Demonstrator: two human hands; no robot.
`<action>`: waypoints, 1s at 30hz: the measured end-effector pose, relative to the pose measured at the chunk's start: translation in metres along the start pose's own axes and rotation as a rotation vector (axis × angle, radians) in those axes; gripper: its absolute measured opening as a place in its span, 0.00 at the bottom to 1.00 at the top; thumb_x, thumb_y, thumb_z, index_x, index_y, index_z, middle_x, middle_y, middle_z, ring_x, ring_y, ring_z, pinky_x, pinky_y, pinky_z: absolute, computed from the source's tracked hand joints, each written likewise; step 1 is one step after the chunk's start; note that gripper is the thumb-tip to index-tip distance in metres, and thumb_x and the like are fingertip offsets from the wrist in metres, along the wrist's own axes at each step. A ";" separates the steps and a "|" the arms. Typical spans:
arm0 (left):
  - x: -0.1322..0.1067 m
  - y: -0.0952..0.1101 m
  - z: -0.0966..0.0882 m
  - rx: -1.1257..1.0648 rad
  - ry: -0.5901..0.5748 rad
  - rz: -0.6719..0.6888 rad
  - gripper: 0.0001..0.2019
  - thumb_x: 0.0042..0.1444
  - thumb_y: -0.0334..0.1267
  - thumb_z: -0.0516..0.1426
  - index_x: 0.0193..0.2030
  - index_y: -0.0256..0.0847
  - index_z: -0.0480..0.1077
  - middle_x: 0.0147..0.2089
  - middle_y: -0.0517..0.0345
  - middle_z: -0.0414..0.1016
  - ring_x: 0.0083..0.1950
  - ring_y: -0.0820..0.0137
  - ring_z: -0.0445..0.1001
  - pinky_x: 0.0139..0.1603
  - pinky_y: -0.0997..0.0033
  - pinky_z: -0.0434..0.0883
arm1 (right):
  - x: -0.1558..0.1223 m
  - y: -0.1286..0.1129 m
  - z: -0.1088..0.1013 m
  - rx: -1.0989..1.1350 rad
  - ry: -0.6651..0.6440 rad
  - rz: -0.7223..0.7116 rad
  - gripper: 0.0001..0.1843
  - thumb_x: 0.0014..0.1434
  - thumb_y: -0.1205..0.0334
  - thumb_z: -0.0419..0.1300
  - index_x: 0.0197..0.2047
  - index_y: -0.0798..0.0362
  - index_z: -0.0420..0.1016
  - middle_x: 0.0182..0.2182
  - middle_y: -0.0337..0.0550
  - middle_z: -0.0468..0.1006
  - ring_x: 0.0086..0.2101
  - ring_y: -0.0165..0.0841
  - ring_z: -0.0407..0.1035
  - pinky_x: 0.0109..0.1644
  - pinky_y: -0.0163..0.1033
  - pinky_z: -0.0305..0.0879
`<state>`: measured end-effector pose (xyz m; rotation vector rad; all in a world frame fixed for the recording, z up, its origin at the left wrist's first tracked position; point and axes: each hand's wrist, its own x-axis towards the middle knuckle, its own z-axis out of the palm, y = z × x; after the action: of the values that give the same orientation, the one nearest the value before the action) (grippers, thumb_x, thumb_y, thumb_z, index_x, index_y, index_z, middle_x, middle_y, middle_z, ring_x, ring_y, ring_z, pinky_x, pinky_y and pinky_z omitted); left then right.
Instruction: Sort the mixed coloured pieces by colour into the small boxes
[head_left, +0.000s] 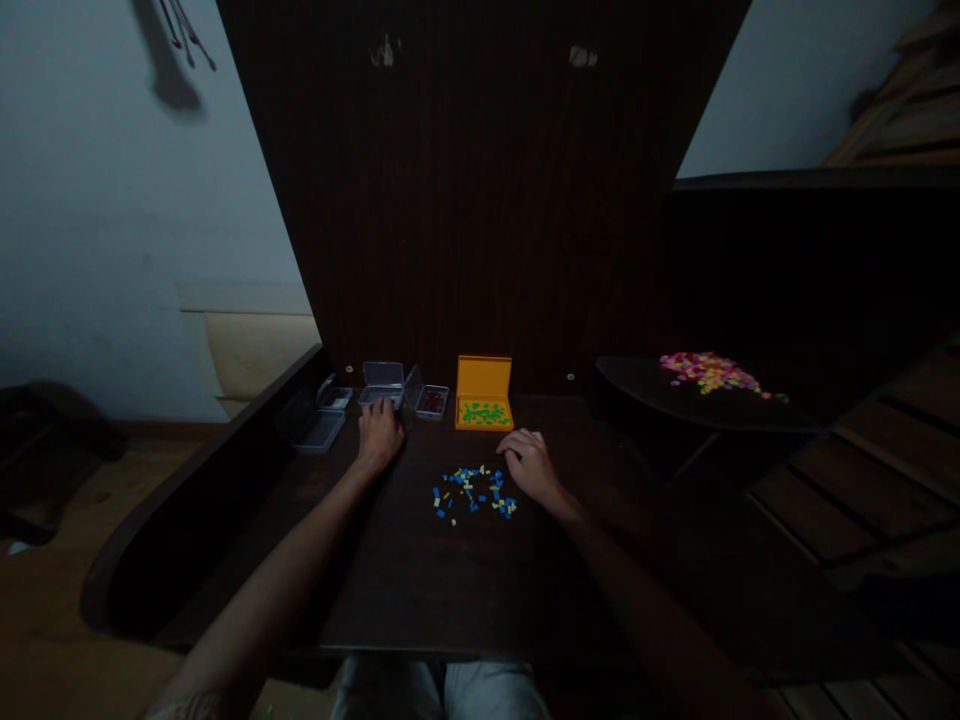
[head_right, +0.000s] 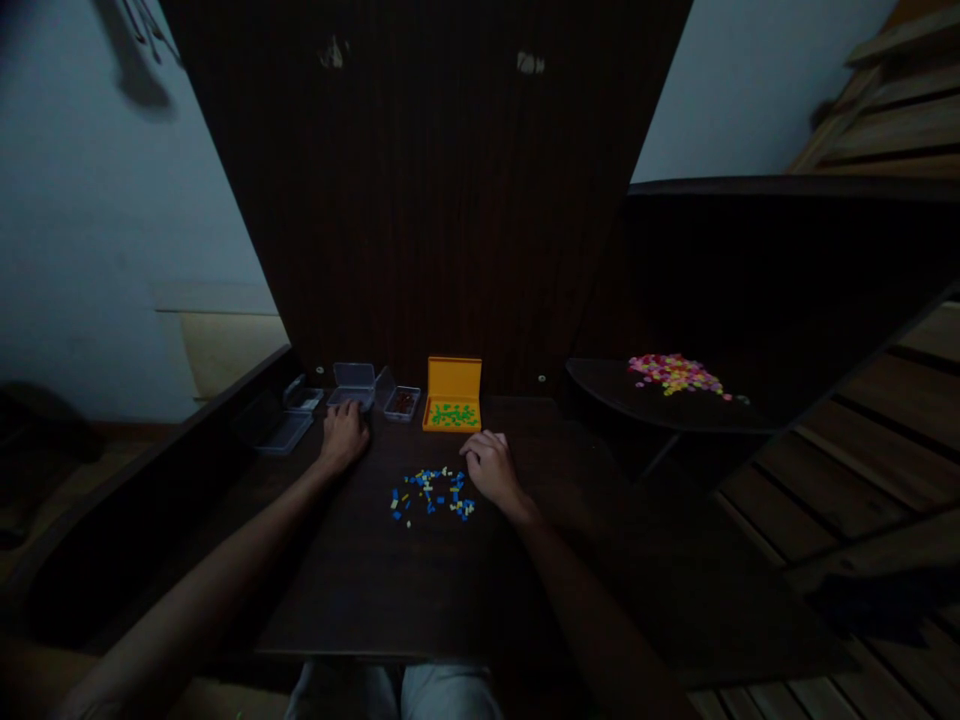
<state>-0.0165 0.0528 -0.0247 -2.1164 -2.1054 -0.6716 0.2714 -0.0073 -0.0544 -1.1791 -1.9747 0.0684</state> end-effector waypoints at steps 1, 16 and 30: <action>0.000 0.002 -0.002 0.020 -0.005 -0.005 0.21 0.57 0.30 0.50 0.57 0.30 0.66 0.59 0.33 0.68 0.60 0.45 0.64 0.55 0.49 0.67 | 0.000 0.000 0.000 0.000 -0.002 0.000 0.14 0.55 0.76 0.53 0.27 0.51 0.76 0.31 0.42 0.80 0.37 0.37 0.69 0.45 0.43 0.57; -0.061 -0.013 -0.028 0.097 0.018 0.189 0.12 0.60 0.33 0.49 0.45 0.41 0.72 0.47 0.44 0.75 0.51 0.50 0.66 0.48 0.53 0.65 | -0.004 -0.005 -0.007 0.124 -0.120 -0.038 0.15 0.56 0.77 0.53 0.30 0.51 0.76 0.32 0.42 0.78 0.38 0.36 0.70 0.47 0.43 0.63; -0.118 -0.033 -0.051 -0.246 0.210 0.225 0.13 0.55 0.39 0.58 0.47 0.42 0.72 0.57 0.44 0.66 0.55 0.52 0.67 0.56 0.49 0.68 | -0.026 -0.011 -0.022 0.218 -0.195 0.059 0.14 0.60 0.69 0.57 0.48 0.51 0.78 0.40 0.46 0.80 0.40 0.37 0.72 0.47 0.44 0.70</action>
<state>-0.0560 -0.0734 -0.0295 -2.2408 -1.7220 -1.1152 0.2840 -0.0404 -0.0512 -1.1211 -2.0399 0.4331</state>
